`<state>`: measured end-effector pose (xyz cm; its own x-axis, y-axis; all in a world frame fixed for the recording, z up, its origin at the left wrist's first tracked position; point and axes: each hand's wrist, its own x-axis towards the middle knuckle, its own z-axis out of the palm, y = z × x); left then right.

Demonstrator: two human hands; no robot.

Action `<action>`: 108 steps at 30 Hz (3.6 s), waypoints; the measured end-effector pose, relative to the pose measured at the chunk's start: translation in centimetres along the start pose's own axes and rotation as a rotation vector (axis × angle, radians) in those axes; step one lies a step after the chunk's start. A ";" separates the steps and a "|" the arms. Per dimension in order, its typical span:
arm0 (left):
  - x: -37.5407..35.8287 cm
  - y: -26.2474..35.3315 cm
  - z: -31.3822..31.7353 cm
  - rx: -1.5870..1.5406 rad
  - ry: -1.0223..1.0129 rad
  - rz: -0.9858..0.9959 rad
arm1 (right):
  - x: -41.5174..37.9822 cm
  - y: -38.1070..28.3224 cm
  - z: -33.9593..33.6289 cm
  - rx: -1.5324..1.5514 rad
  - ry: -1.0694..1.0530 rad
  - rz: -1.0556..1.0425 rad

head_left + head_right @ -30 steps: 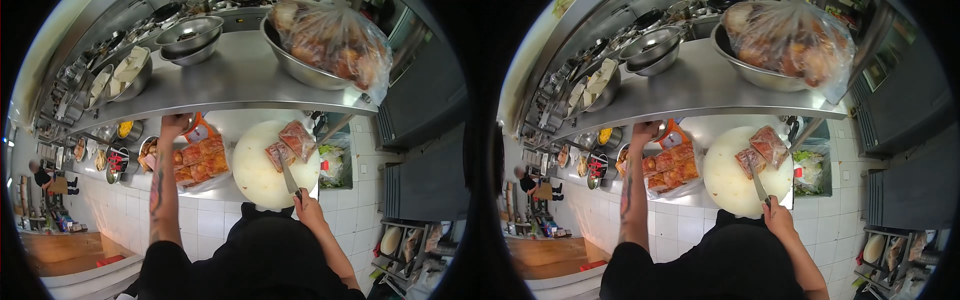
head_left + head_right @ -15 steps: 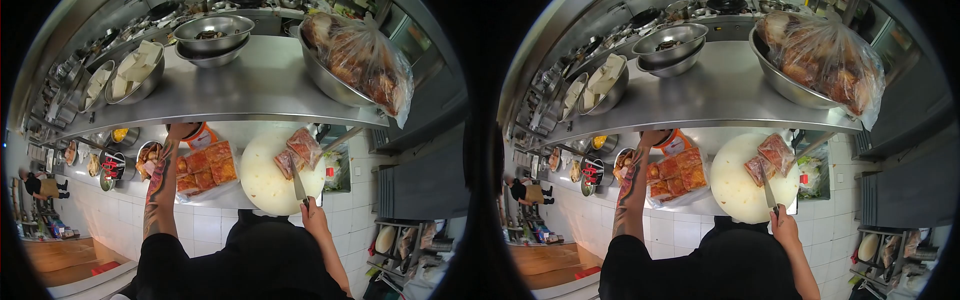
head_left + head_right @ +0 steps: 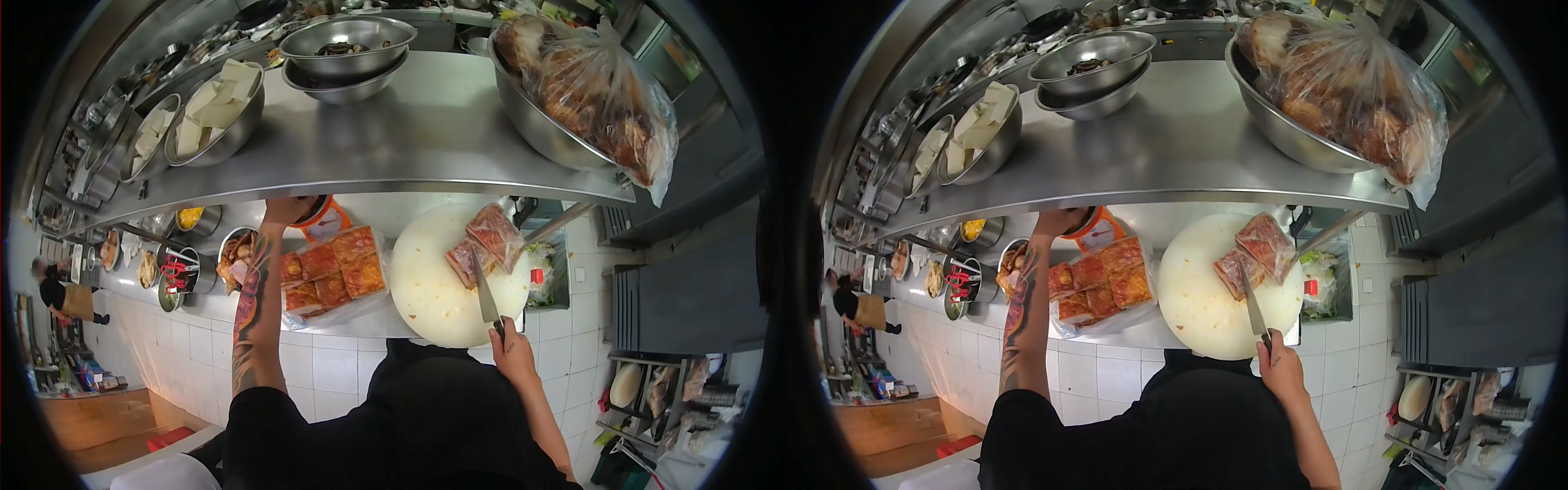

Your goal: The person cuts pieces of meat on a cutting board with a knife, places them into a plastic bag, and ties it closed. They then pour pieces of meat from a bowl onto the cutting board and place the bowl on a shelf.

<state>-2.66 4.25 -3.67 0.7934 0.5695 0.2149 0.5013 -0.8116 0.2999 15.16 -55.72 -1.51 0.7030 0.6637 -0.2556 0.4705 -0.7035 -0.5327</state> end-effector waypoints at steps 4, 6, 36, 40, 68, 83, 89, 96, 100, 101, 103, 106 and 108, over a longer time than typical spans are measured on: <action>0.5 -0.5 1.2 -0.035 0.165 0.155 | -0.7 0.3 0.6 0.084 0.101 -0.102; 0.7 0.0 0.9 0.094 0.263 0.165 | -0.8 -0.3 -0.2 0.068 0.064 -0.188; -19.8 36.0 7.0 -0.138 -0.057 -0.159 | 2.8 1.9 -6.2 -0.091 -0.285 -0.353; -20.2 35.9 5.6 -0.131 -0.099 -0.227 | 2.6 0.3 -7.4 -0.125 -0.247 -0.355; -19.2 31.8 10.0 -0.435 0.066 0.264 | 4.4 -10.3 -7.6 -0.430 -0.485 -0.143; -18.8 31.8 9.8 -0.416 0.080 0.223 | 2.0 -5.6 -2.6 -0.358 -0.449 -0.057; -18.2 31.2 8.9 -0.415 0.002 0.313 | 3.4 -7.0 -6.3 -0.355 -0.470 -0.143; -17.8 31.5 9.5 -0.390 0.077 0.261 | 4.6 -5.8 -2.3 -0.267 -0.401 -0.099; -18.3 31.4 9.8 -0.363 0.086 0.287 | 6.1 -10.3 -9.6 -0.209 -0.677 0.039; -18.2 31.6 9.9 -0.368 0.109 0.273 | 6.3 -8.7 -8.2 -0.211 -0.670 0.033; -18.3 31.6 10.1 -0.379 0.125 0.261 | 6.2 -3.4 -3.1 -0.226 -0.375 -0.218; -18.5 31.6 9.9 -0.399 0.152 0.237 | 4.3 -0.8 -1.4 -0.129 -0.315 -0.201; -18.5 31.6 9.9 -0.411 0.165 0.235 | 3.8 -1.2 -2.0 -0.137 -0.308 -0.215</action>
<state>1.87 -33.18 -7.34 0.7869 0.4173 0.4546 0.1120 -0.8210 0.5598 18.38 -52.85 -0.24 0.3974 0.8302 -0.3911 0.6710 -0.5536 -0.4933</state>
